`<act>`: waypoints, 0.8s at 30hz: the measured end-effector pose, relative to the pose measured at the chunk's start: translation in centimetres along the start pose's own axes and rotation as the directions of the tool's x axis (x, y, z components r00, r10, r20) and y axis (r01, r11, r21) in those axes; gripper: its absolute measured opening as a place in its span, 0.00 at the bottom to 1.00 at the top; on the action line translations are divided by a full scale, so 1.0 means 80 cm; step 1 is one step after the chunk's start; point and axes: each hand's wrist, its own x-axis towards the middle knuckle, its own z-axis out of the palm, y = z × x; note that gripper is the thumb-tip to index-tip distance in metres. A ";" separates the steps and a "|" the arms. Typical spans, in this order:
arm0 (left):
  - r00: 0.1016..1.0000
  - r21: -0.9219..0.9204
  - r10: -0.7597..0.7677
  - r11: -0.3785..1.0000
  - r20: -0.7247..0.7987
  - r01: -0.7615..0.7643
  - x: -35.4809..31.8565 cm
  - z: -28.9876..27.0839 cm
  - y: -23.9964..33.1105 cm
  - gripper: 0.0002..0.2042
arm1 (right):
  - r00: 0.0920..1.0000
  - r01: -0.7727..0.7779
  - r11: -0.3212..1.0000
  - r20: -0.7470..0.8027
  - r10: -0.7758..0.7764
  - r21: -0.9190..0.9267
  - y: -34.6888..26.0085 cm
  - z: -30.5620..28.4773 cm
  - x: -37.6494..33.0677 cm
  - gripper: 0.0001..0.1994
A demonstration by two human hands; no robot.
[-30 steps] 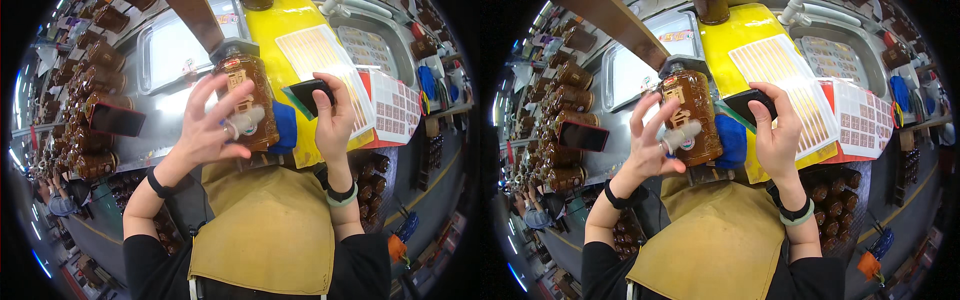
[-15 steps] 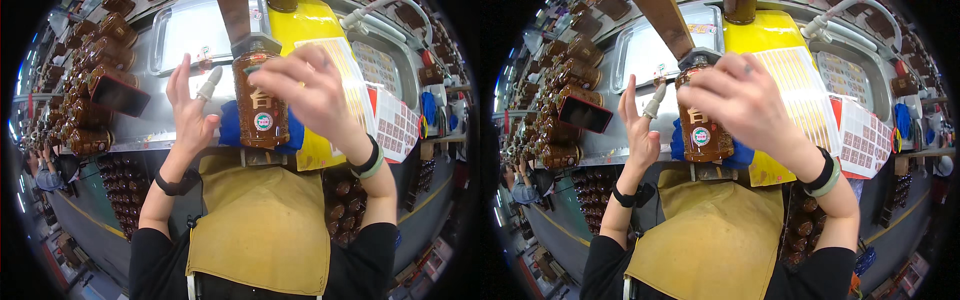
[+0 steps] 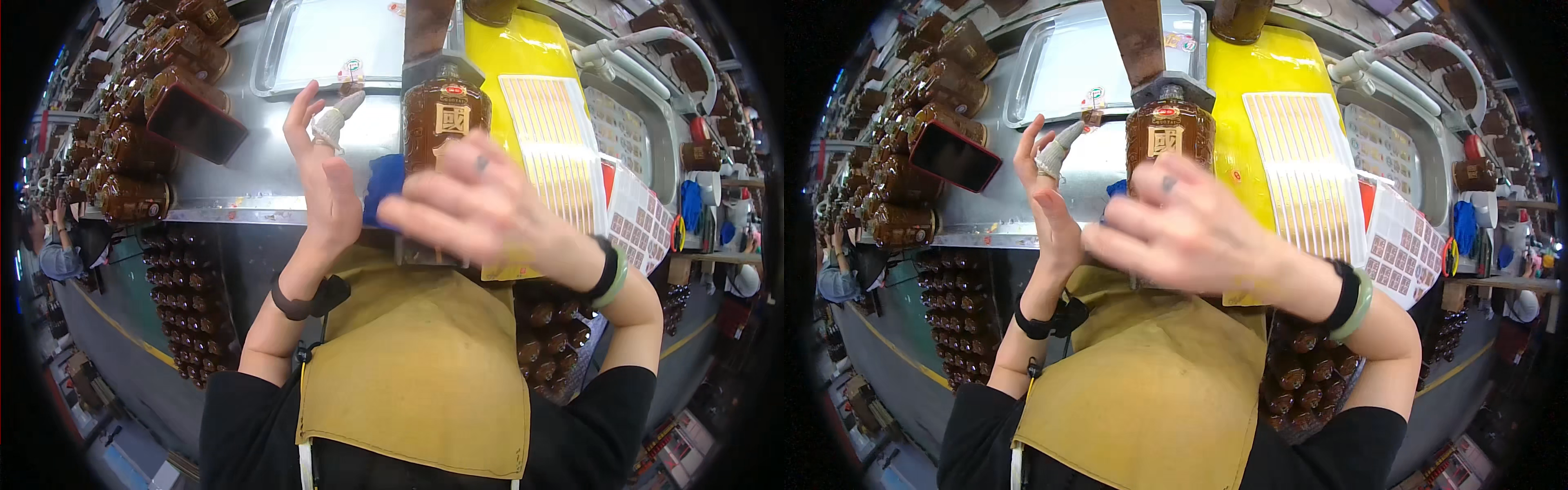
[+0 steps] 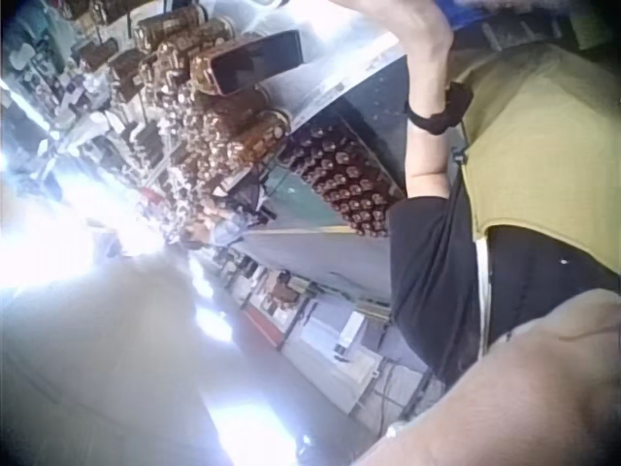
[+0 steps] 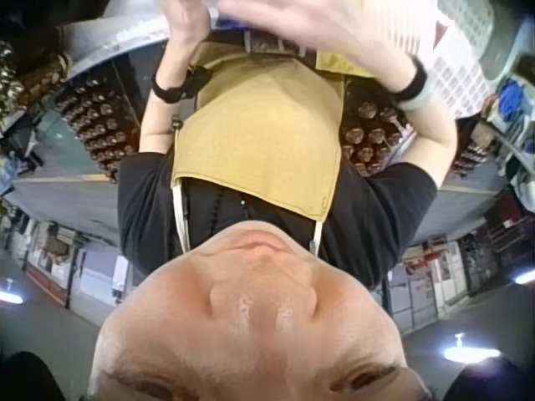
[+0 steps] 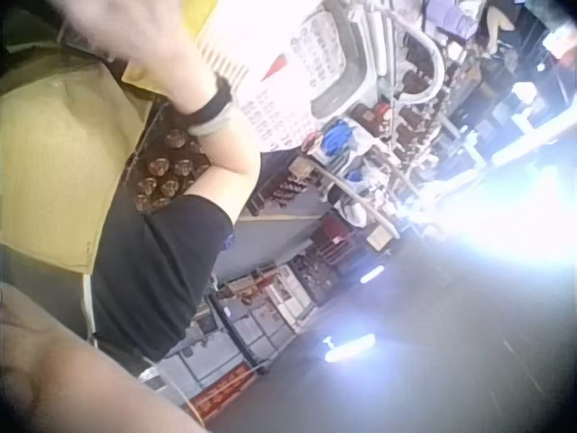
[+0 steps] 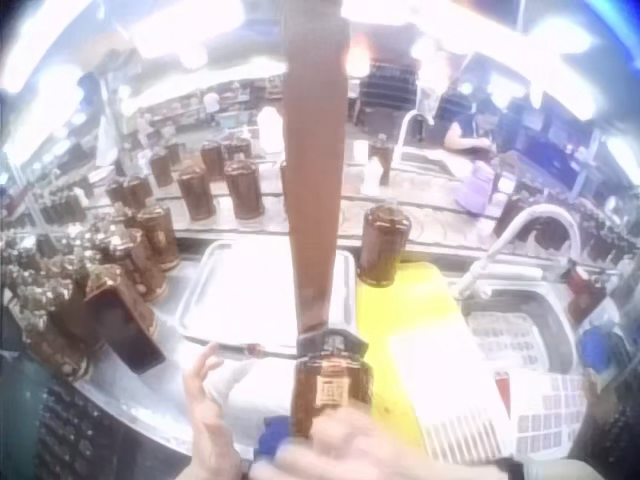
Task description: The person applies a large label to a bottle, smoothing it with a squeegee, and then wraps a gold band around the base. They apply a small square sticker to the back, smooth it with the squeegee, and place the bottle onto a tray.
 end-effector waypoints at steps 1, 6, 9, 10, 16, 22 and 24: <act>1.000 -0.043 -0.027 0.999 0.014 0.027 -0.001 0.000 -0.002 0.44 | 0.998 -0.011 0.999 0.064 0.009 0.041 -0.007 -0.005 -0.001 0.11; 0.980 -0.299 -0.198 0.935 0.014 0.193 0.009 0.009 0.015 0.43 | 0.976 -0.179 0.975 -0.149 0.160 -0.130 0.074 -0.011 0.012 0.12; 0.978 -0.358 -0.205 0.911 0.040 0.205 0.020 0.008 0.013 0.38 | 0.989 -0.136 0.955 -0.096 0.114 -0.264 0.055 -0.019 0.007 0.12; 0.981 -0.377 -0.187 0.906 0.054 0.193 0.025 0.008 0.014 0.37 | 0.986 -0.136 0.967 -0.121 0.112 -0.216 0.039 -0.003 -0.012 0.13; 0.884 -0.509 -0.459 0.742 0.089 0.436 0.040 0.015 0.011 0.42 | 0.964 -0.258 0.965 0.048 0.261 -0.055 0.004 -0.006 -0.002 0.18; 0.947 -0.425 -0.316 0.852 0.047 0.305 0.045 0.017 0.017 0.43 | 0.999 -0.014 0.892 0.024 0.028 -0.452 0.059 -0.019 0.024 0.17; 0.944 -0.462 -0.329 0.833 0.031 0.305 0.050 0.017 0.015 0.42 | 0.992 -0.075 0.969 0.082 0.097 -0.237 0.016 -0.013 0.013 0.16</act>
